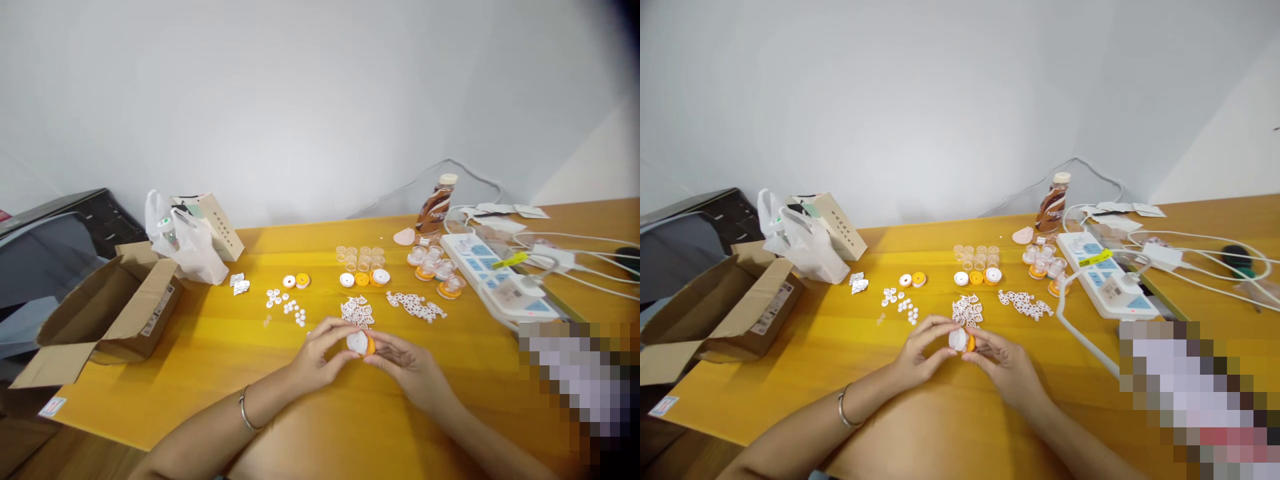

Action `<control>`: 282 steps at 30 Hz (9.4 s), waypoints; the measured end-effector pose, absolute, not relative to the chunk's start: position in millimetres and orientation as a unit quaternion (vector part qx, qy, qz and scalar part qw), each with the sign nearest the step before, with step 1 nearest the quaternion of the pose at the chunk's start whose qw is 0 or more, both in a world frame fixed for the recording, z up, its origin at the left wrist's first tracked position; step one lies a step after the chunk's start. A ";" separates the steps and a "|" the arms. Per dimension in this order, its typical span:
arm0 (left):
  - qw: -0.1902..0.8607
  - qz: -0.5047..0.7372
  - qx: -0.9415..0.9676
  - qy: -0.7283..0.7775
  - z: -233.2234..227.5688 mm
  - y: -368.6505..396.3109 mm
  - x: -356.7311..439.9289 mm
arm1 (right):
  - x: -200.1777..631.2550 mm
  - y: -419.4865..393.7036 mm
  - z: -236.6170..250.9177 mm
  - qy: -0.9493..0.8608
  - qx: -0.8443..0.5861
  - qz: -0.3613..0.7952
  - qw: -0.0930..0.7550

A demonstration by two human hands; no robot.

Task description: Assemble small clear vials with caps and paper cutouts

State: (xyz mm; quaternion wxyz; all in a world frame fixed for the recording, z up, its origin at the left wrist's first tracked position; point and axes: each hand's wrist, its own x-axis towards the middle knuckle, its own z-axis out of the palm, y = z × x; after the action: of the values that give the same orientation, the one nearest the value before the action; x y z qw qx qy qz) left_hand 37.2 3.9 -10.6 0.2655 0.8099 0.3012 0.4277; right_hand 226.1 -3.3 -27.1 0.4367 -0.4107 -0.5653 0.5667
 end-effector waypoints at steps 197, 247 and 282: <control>0.332 0.406 0.790 0.317 -4.0 21.8 27.0 | 213.2 8.4 -23.4 -0.461 -0.381 0.652 0.466; 0.621 0.371 0.596 0.348 -3.6 21.1 29.3 | 204.4 -4.9 -21.6 -0.503 -0.329 0.624 0.500; 0.267 0.372 0.745 0.485 -20.9 42.9 16.9 | 210.4 6.3 -26.8 -0.340 -0.405 0.700 0.479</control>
State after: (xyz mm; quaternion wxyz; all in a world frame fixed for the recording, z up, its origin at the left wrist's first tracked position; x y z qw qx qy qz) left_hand 16.9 42.9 -20.9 0.2674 0.7454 0.4845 0.3716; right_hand 210.4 6.3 -26.8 0.4790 -0.4055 -0.3404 0.7002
